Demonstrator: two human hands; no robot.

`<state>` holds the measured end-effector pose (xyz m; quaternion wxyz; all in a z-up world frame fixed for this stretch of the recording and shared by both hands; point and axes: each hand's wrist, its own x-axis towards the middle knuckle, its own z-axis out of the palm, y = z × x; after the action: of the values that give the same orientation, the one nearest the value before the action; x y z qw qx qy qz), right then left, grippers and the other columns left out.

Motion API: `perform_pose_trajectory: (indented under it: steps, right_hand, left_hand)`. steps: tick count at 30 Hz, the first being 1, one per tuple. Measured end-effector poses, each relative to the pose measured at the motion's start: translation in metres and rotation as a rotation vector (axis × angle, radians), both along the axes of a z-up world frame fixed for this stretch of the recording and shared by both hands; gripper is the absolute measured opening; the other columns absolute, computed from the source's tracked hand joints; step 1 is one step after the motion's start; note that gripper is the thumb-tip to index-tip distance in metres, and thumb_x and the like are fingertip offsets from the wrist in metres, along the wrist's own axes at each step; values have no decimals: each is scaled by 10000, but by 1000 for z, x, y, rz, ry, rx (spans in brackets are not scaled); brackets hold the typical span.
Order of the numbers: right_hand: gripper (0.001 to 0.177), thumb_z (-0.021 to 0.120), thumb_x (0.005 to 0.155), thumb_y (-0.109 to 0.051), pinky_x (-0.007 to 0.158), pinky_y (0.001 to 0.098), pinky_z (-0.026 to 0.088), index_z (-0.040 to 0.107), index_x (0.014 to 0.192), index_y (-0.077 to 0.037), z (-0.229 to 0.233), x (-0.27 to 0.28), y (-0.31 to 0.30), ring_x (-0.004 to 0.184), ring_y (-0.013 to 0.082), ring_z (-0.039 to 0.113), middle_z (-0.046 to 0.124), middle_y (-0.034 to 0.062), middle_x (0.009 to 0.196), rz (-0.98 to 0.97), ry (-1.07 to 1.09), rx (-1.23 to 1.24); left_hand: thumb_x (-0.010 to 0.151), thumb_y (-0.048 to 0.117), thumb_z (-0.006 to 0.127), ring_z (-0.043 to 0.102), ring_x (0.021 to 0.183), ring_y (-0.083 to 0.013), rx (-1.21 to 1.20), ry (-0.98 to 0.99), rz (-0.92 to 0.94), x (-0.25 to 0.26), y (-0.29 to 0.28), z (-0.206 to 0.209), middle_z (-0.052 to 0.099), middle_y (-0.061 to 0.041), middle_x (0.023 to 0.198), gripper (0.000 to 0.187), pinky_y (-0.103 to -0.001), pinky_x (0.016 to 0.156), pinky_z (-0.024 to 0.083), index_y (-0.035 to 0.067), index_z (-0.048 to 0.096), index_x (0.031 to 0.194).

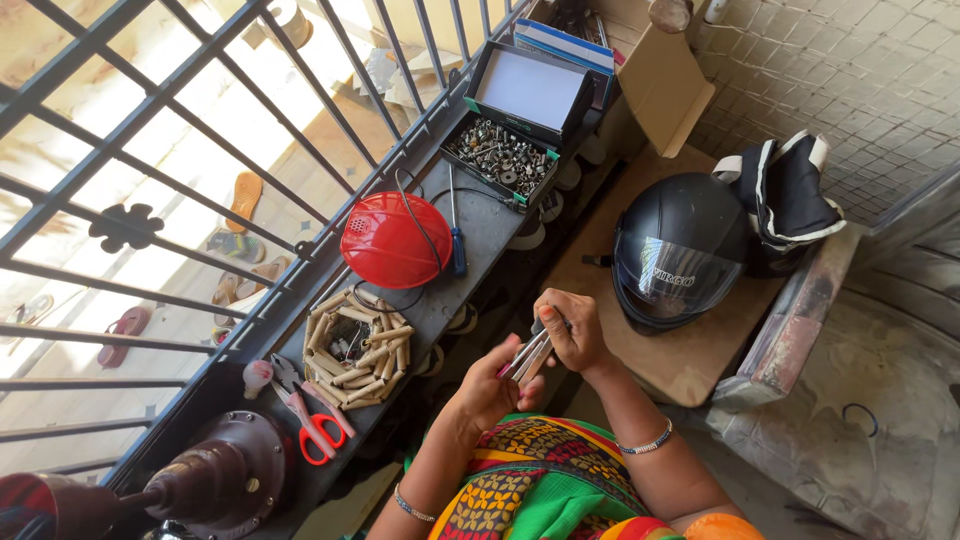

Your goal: The person uses pliers and scissors to repair a ceiling fan motor on a balcony ledge. They strip and twist wires, handle the motor housing, and work with small components while utilizing tools to manipulate electrical parts.

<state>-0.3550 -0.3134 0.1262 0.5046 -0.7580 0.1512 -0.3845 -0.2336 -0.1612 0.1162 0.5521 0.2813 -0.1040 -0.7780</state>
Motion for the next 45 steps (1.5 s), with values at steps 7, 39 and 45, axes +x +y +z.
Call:
perform_pose_trajectory:
  steps: [7, 39, 45]
  right_hand:
    - [517, 435, 1132, -484, 612, 265, 450, 591, 875, -63, -27, -29, -38, 645, 117, 557, 586, 40, 754, -541, -419, 449]
    - [360, 516, 1082, -484, 552, 303, 446, 564, 929, -161, -106, -9, -44, 673, 179, 536, 550, 48, 800, -62, -479, 1490]
    - [295, 551, 1077, -425, 551, 302, 455, 573, 951, -158, -119, -28, -34, 689, 186, 556, 549, 61, 817, -30, -441, 1503]
  left_hand:
    - [1098, 369, 466, 520, 662, -93, -106, -584, 177, -16, -32, -7, 550, -7, 782, 353, -248, 563, 425, 42, 569, 1180]
    - [1013, 131, 499, 539, 714, -136, 295, -655, 385, 28, -53, -70, 631, -78, 968, 523, -327, 612, 528, 229, 312, 1491]
    - [1027, 183, 518, 511, 691, -159, 317, -599, 460, 62, -127, -143, 539, -78, 911, 419, -323, 565, 491, 268, 465, 1434]
